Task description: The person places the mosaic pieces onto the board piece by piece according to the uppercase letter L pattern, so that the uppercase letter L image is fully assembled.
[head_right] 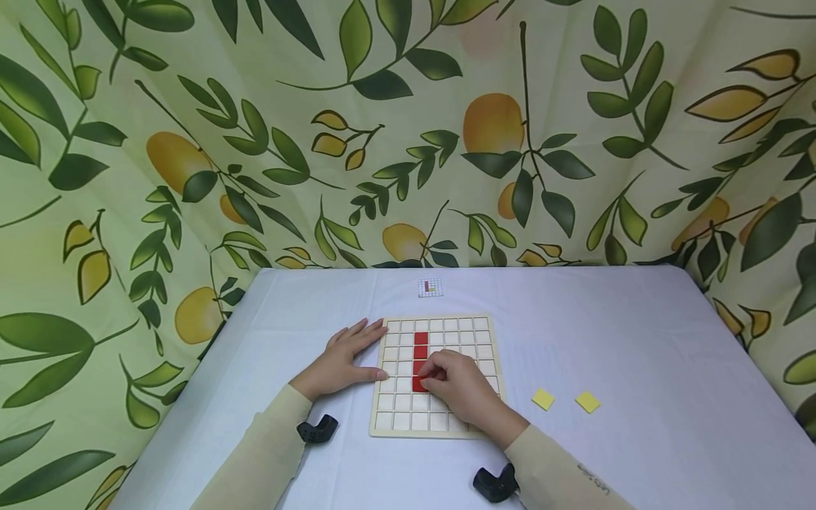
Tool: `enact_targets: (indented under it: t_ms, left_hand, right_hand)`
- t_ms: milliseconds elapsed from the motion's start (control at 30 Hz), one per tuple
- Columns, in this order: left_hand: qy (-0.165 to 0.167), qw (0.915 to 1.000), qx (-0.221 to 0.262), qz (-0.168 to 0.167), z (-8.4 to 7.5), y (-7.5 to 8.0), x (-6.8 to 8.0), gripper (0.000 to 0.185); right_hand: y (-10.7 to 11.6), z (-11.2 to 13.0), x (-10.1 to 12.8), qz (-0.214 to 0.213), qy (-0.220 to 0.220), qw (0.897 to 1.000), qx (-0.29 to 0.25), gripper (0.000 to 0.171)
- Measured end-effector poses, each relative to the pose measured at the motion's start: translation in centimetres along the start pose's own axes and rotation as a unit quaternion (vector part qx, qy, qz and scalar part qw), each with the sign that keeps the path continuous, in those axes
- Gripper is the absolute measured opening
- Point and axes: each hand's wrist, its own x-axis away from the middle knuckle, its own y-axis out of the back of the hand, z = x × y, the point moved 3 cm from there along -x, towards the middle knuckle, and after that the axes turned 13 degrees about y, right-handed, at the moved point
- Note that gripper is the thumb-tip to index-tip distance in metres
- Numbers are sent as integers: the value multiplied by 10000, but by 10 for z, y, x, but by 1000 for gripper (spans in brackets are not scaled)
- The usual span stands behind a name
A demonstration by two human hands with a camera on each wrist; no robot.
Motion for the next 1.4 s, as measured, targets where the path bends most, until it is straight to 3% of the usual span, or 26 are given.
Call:
enact_targets:
  t_ms: [333,600,767,1033,1400]
  left_hand:
    - [-36,10000,-27,-15,2,-1,-1,98]
    - [-54,10000,-27,-23,3,-1,-1,98]
    - [-8,10000,-35,-10,2,-1,-1,98]
    - [27,10000,-22,-10,2,-1,0,97]
    - [59,10000,-6,-14,3,-2,-1,97]
  right_hand:
    - [-2,-2,0,117,356,9988,325,11]
    - [0,-1,1,311,338,9984,323,7]
    - [5,0,2,420,369,9984,-89,18]
    - [22,3,3,347,-57,9923,-1186,34]
    - [54,15,7,274,329,9841,-1727,45]
